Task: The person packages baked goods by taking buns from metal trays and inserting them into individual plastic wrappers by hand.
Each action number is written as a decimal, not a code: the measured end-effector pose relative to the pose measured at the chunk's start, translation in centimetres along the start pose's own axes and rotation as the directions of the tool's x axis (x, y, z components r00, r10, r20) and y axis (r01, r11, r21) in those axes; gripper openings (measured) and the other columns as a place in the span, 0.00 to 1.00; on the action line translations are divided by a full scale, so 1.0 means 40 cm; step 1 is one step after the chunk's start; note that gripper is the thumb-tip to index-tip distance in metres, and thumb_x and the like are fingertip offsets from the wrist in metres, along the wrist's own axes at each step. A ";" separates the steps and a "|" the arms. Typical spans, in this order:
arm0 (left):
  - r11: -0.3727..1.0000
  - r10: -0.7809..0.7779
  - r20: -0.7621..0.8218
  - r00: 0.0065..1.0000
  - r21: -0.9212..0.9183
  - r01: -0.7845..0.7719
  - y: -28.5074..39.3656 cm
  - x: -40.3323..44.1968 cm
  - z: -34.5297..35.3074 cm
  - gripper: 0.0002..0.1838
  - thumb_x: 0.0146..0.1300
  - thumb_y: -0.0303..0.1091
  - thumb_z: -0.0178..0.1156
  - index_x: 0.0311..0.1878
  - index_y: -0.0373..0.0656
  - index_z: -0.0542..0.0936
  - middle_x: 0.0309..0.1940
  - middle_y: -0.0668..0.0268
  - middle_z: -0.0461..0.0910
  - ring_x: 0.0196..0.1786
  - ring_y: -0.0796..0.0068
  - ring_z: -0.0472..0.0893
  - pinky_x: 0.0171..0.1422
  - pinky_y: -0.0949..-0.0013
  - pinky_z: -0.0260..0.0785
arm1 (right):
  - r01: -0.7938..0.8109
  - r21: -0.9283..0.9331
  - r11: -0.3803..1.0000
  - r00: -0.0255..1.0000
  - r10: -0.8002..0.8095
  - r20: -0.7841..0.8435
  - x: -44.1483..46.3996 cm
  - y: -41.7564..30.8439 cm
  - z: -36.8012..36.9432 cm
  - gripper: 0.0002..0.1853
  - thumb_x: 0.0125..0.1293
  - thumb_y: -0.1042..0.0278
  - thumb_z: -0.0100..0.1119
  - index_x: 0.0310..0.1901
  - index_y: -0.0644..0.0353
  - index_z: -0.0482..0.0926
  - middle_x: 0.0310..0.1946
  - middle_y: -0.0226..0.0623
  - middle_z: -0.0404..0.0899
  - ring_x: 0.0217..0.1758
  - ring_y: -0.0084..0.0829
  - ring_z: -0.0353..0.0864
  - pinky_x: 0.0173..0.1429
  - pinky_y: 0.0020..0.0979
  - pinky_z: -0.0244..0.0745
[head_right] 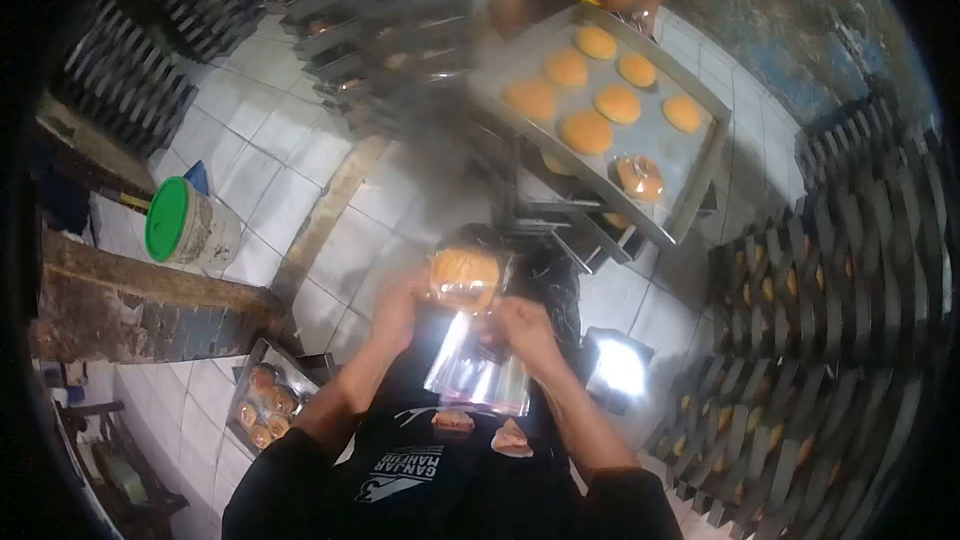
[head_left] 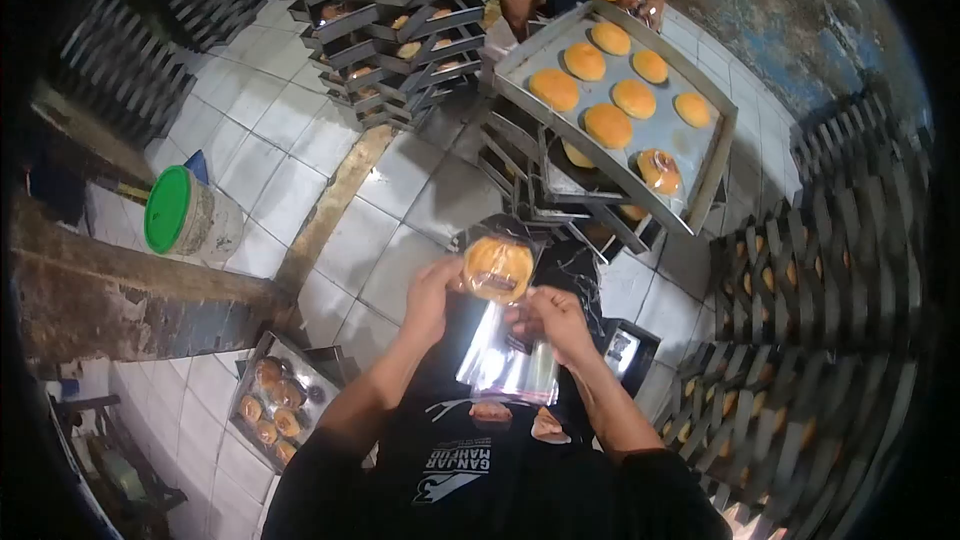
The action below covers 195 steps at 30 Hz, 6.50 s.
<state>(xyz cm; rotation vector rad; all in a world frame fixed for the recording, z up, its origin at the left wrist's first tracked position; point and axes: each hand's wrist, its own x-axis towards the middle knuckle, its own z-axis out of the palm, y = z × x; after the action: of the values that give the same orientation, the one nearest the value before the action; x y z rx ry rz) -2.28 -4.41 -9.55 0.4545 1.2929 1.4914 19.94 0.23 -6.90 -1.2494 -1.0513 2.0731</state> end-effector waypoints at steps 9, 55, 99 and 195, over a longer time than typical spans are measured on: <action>0.901 0.043 0.415 0.909 0.377 -0.215 0.063 0.030 0.173 0.33 0.69 0.35 0.67 0.75 0.41 0.69 0.76 0.50 0.66 0.75 0.56 0.71 0.75 0.55 0.67 | 0.230 -0.972 0.048 0.311 -0.950 0.026 -0.040 -0.386 -0.235 0.10 0.73 0.67 0.64 0.45 0.68 0.81 0.47 0.44 0.87 0.36 0.41 0.85 0.42 0.36 0.80; 0.910 -0.177 0.291 0.940 -0.316 0.269 0.185 0.102 0.275 0.22 0.72 0.50 0.65 0.58 0.44 0.77 0.49 0.62 0.85 0.54 0.68 0.85 0.53 0.58 0.81 | 0.654 -0.748 -0.114 0.237 -0.908 0.346 0.026 -0.189 -0.023 0.24 0.52 0.82 0.69 0.53 0.62 0.78 0.55 0.53 0.79 0.61 0.57 0.80 0.64 0.50 0.79; 0.994 0.007 0.260 0.966 -0.103 0.021 0.108 0.033 0.066 0.29 0.84 0.53 0.44 0.67 0.37 0.78 0.63 0.58 0.82 0.67 0.67 0.79 0.72 0.62 0.71 | 0.500 -0.514 0.697 0.815 -0.579 0.008 0.095 -0.139 0.042 0.13 0.71 0.72 0.67 0.53 0.66 0.80 0.41 0.35 0.81 0.42 0.24 0.82 0.46 0.28 0.81; 0.887 0.107 0.180 0.978 -0.462 -0.012 0.103 0.046 0.182 0.27 0.81 0.51 0.51 0.73 0.44 0.69 0.69 0.62 0.75 0.69 0.66 0.76 0.74 0.59 0.68 | 0.623 -0.772 -0.127 0.504 -0.690 0.520 0.083 -0.196 0.146 0.31 0.62 0.76 0.61 0.69 0.63 0.71 0.65 0.49 0.76 0.74 0.50 0.72 0.82 0.57 0.54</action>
<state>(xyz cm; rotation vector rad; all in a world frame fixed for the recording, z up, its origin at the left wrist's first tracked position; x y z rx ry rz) 1.09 1.26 -4.05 0.3228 0.7364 1.6941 13.44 5.11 -0.53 -0.7272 -2.4025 0.3929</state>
